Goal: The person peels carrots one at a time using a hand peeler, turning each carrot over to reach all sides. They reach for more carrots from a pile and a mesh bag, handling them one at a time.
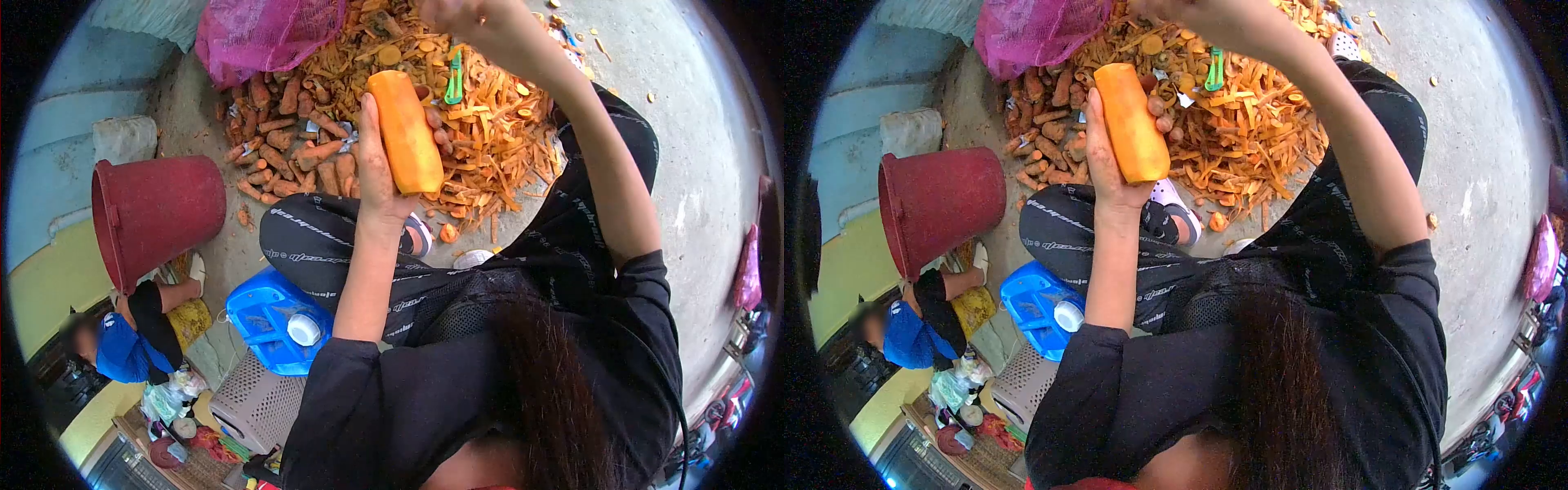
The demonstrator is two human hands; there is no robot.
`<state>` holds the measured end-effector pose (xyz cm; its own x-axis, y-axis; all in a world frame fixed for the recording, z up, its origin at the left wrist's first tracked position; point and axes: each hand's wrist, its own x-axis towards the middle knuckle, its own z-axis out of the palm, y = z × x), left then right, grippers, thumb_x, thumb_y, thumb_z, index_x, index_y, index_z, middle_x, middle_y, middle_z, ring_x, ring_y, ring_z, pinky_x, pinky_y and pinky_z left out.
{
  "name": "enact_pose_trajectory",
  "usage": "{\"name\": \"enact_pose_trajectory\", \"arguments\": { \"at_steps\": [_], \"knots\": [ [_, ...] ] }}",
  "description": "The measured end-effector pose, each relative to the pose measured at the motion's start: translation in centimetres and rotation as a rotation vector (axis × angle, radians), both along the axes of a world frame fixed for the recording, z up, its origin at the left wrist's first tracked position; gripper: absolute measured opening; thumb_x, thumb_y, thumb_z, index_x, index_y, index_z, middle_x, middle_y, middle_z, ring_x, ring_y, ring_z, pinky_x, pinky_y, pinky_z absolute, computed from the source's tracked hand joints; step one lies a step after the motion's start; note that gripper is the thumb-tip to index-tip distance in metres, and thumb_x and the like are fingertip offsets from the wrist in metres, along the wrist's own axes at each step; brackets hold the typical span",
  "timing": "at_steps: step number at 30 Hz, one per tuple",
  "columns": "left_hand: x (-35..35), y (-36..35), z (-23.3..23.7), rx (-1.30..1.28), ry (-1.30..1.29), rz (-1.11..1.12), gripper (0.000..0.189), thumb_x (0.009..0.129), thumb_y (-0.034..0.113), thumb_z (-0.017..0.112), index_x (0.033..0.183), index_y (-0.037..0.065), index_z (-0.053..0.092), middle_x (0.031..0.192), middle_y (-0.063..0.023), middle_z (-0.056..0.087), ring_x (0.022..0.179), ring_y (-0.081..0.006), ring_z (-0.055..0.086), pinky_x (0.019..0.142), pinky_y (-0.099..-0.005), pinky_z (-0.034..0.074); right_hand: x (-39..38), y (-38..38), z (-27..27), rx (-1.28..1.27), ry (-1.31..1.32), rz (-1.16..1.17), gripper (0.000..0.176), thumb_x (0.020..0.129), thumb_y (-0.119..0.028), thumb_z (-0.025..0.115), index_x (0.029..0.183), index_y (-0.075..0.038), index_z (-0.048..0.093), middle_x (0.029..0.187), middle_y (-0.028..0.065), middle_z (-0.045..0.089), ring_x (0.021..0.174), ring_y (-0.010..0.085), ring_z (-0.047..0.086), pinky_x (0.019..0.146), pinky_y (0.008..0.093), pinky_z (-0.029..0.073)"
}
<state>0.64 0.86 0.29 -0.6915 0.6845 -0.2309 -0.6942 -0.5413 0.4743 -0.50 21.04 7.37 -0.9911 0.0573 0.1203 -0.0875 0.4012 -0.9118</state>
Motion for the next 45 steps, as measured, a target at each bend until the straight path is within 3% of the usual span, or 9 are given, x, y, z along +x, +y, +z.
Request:
{"name": "enact_pose_trajectory", "arguments": {
  "at_steps": [1, 5, 7, 12, 18, 26, 28, 32, 45],
  "knots": [
    [-0.1, 0.1, -0.1, 0.003, -0.017, 0.011, 0.056, 0.093, 0.054, 0.038, 0.116, 0.004, 0.048, 0.086, -0.0082, 0.055, 0.074, -0.02, 0.056, 0.066, -0.0359, 0.05, -0.1, 0.1, -0.4, 0.365, 0.159, 0.061, 0.035, 0.096, -0.034, 0.046, 0.098, -0.001, 0.059, 0.086, 0.0098, 0.062, 0.081, 0.0183, 0.059, 0.071, 0.0317, 0.05],
    [-0.1, -0.1, 0.0, -0.064, -0.051, 0.054, 0.051, 0.092, 0.054, 0.039, 0.112, 0.008, 0.05, 0.086, -0.0077, 0.055, 0.075, -0.0199, 0.057, 0.067, -0.0328, 0.05, 0.4, 0.4, 0.6, -0.723, -0.18, 0.076, 0.025, 0.094, -0.025, 0.05, 0.097, -0.002, 0.059, 0.093, 0.0118, 0.063, 0.085, 0.0211, 0.061, 0.076, 0.0339, 0.051],
    [-0.1, -0.1, 0.1, -0.072, -0.043, 0.055, 0.048, 0.092, 0.053, 0.041, 0.11, 0.01, 0.051, 0.087, -0.0066, 0.056, 0.077, -0.0191, 0.058, 0.068, -0.031, 0.05, 0.0, 0.6, -0.4, 0.102, 0.155, -0.088, 0.032, 0.096, -0.03, 0.047, 0.101, 0.0, 0.057, 0.097, 0.0121, 0.062, 0.085, 0.0213, 0.062, 0.075, 0.0315, 0.052],
    [-0.1, 0.5, -1.4, -0.327, 0.048, 0.292, 0.045, 0.09, 0.049, 0.049, 0.11, 0.008, 0.051, 0.095, -0.0068, 0.058, 0.086, -0.0219, 0.058, 0.075, -0.0344, 0.05, -0.5, -0.7, -3.3, 0.047, 0.211, 0.004, 0.036, 0.092, -0.035, 0.053, 0.087, 0.0, 0.055, 0.067, -0.0007, 0.049, 0.059, 0.0088, 0.05, 0.052, 0.0249, 0.042],
    [-0.6, 0.1, -0.8, -0.196, -0.178, 0.262, 0.034, 0.084, 0.038, 0.059, 0.105, 0.011, 0.053, 0.101, -0.005, 0.057, 0.097, -0.0192, 0.056, 0.085, -0.0373, 0.047, 2.0, -5.4, -5.2, 0.324, -0.092, 0.249, 0.078, 0.067, -0.063, 0.069, 0.1, 0.006, 0.054, 0.082, 0.0216, 0.061, 0.077, 0.0309, 0.064, 0.067, 0.0363, 0.05],
    [-2.9, -1.5, -0.3, -0.247, -0.123, 0.465, 0.023, 0.087, 0.028, 0.054, 0.081, 0.007, 0.055, 0.073, -0.0053, 0.057, 0.069, -0.0201, 0.058, 0.079, -0.0362, 0.049, 2.1, -5.0, -2.8, 0.184, -0.486, 0.473, 0.058, 0.069, -0.049, 0.068, 0.084, 0.005, 0.057, 0.065, 0.0136, 0.058, 0.058, 0.0245, 0.057, 0.058, 0.0358, 0.047],
    [-4.7, -4.8, -4.3, 0.242, -0.277, 0.415, 0.019, 0.09, 0.022, 0.05, 0.08, 0.006, 0.053, 0.065, -0.001, 0.051, 0.058, -0.0145, 0.051, 0.075, -0.0337, 0.048, 2.7, -4.1, -3.1, 0.192, -0.475, 0.526, 0.059, 0.07, -0.052, 0.068, 0.083, 0.005, 0.058, 0.06, 0.0091, 0.055, 0.055, 0.0202, 0.054, 0.054, 0.0346, 0.045],
    [-4.2, -5.0, -1.1, -0.097, -0.245, 0.689, 0.015, 0.093, 0.017, 0.047, 0.087, 0.005, 0.054, 0.06, 0.0022, 0.046, 0.052, -0.0095, 0.044, 0.07, -0.0305, 0.046, 2.4, -1.8, 0.7, 0.276, -0.737, 0.786, 0.053, 0.071, -0.049, 0.067, 0.082, 0.003, 0.061, 0.063, 0.0018, 0.054, 0.054, 0.0156, 0.05, 0.047, 0.0311, 0.041],
    [-3.4, -4.8, 1.0, -0.201, -0.211, 0.389, 0.014, 0.089, 0.016, 0.053, 0.099, 0.007, 0.055, 0.072, 0.004, 0.052, 0.062, -0.0076, 0.048, 0.071, -0.0296, 0.045, -8.1, 3.7, 10.9, -0.215, -0.01, -0.329, 0.041, 0.095, -0.035, 0.046, 0.118, -0.002, 0.053, 0.1, 0.0118, 0.061, 0.078, 0.0174, 0.06, 0.074, 0.0295, 0.052]
  ]
}}
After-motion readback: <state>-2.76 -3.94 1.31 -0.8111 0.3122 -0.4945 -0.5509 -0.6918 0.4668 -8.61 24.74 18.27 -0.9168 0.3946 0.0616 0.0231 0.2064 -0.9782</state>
